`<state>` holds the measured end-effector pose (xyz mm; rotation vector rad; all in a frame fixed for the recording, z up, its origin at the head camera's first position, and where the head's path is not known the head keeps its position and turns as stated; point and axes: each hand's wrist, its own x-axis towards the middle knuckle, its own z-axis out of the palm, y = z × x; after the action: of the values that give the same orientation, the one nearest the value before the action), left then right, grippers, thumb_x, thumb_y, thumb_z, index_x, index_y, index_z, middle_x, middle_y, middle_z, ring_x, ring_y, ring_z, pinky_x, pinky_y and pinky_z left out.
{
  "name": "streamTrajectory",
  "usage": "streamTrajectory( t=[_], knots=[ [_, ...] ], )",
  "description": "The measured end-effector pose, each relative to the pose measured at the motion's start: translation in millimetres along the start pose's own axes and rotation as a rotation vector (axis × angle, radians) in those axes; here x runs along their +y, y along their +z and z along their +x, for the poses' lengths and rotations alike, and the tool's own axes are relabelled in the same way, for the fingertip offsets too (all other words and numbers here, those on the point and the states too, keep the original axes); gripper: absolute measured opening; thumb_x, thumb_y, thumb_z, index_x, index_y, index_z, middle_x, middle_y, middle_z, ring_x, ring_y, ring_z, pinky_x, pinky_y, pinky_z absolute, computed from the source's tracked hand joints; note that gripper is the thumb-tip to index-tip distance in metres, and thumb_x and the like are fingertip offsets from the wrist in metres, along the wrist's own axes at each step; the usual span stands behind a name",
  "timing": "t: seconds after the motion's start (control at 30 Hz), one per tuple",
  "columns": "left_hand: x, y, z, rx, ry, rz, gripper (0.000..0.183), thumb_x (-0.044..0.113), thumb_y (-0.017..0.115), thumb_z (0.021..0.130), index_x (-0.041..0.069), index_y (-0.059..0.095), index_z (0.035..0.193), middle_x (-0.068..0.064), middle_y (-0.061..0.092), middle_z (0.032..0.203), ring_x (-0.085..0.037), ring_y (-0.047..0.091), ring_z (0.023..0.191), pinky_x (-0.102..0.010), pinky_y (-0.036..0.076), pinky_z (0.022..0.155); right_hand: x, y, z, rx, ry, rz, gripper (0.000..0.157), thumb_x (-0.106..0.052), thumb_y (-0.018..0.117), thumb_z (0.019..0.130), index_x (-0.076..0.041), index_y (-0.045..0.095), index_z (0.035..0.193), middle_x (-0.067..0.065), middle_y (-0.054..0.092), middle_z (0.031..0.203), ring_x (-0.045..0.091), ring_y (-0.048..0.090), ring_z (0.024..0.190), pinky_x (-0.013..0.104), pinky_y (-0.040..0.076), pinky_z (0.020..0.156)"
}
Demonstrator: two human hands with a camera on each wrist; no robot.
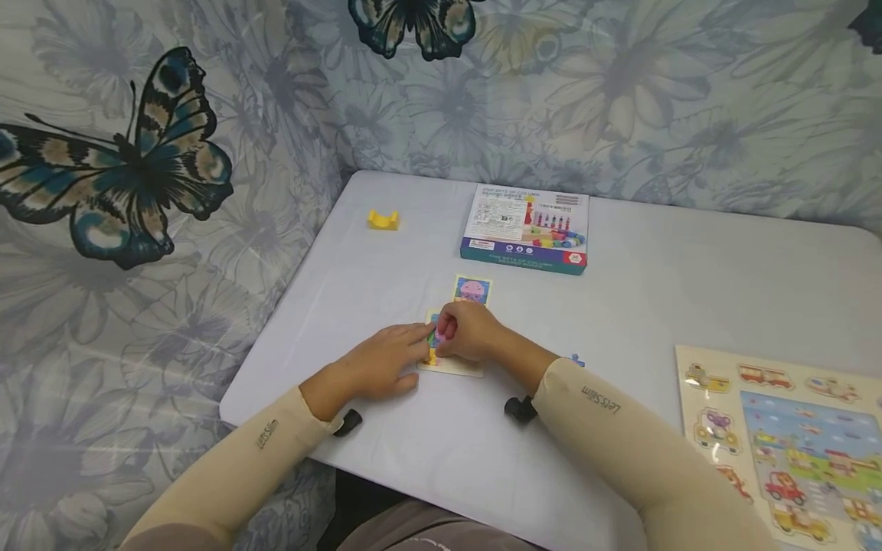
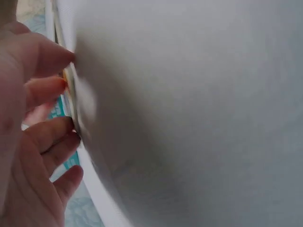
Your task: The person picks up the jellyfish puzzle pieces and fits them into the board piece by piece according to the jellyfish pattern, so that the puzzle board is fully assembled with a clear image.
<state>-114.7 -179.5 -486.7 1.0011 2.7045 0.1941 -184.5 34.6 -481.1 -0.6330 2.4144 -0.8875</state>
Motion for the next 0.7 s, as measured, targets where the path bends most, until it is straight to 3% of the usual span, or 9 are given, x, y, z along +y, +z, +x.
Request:
streamTrajectory(
  t=[0.1, 0.2, 0.33, 0.47, 0.57, 0.7],
  knots=[
    [-2.8, 0.6, 5.7, -0.002, 0.013, -0.013, 0.008, 0.026, 0.059, 0.092, 0.021, 0.056, 0.098, -0.007, 0.042, 0.162, -0.02, 0.035, 0.152, -0.04, 0.029, 0.124, 5, -5.0, -7, 0.049, 0.0, -0.026, 0.026, -0.016, 0.087, 0.081, -0.01, 0.066, 0.095, 0.003, 0.062, 0.084, 0.019, 0.057, 0.079, 0.03, 0.051, 0.071],
    [-3.5, -0.7, 7.8, -0.023, 0.001, -0.013, 0.01, 0.028, 0.06, 0.093, 0.022, 0.057, 0.1, -0.005, 0.041, 0.162, -0.019, 0.035, 0.152, -0.038, 0.027, 0.125, 7, -10.0, -14, 0.11, -0.005, -0.137, 0.025, -0.019, 0.086, 0.082, -0.01, 0.069, 0.098, 0.004, 0.065, 0.091, 0.021, 0.058, 0.086, 0.036, 0.055, 0.081],
    [-0.7, -5.0, 11.4, -0.055, -0.026, -0.014, 0.029, 0.033, 0.061, 0.097, 0.021, 0.061, 0.124, -0.003, 0.04, 0.163, -0.019, 0.035, 0.152, -0.038, 0.026, 0.126, 13, -19.0, -24, 0.148, -0.01, -0.25, 0.035, -0.022, 0.088, 0.08, -0.009, 0.071, 0.107, 0.009, 0.066, 0.107, 0.025, 0.06, 0.099, 0.045, 0.054, 0.097],
    [2.3, -6.3, 17.6, -0.015, -0.064, -0.023, 0.053, 0.04, 0.061, 0.101, 0.018, 0.049, 0.149, -0.001, 0.052, 0.153, -0.019, 0.046, 0.143, -0.038, 0.033, 0.122, 24, -26.1, -37, 0.142, 0.012, -0.304, 0.045, -0.027, 0.091, 0.077, -0.008, 0.071, 0.112, 0.012, 0.064, 0.114, 0.029, 0.061, 0.105, 0.05, 0.052, 0.102],
    [4.3, -5.3, 23.1, 0.02, -0.074, 0.034, 0.058, 0.043, 0.058, 0.103, 0.021, 0.045, 0.155, 0.0, 0.058, 0.142, -0.018, 0.054, 0.132, -0.037, 0.039, 0.117, 33, -31.5, -48, 0.133, 0.038, -0.319, 0.047, -0.03, 0.087, 0.08, -0.007, 0.07, 0.117, 0.013, 0.064, 0.115, 0.03, 0.06, 0.107, 0.052, 0.052, 0.103],
    [6.4, -4.4, 27.6, 0.006, -0.075, 0.129, 0.057, 0.045, 0.054, 0.105, 0.025, 0.043, 0.157, 0.0, 0.059, 0.132, -0.017, 0.055, 0.117, -0.035, 0.043, 0.111, 46, -42.9, -65, 0.127, 0.099, -0.324, 0.054, -0.033, 0.085, 0.083, -0.009, 0.068, 0.128, 0.016, 0.061, 0.124, 0.035, 0.058, 0.116, 0.056, 0.051, 0.103]
  ],
)
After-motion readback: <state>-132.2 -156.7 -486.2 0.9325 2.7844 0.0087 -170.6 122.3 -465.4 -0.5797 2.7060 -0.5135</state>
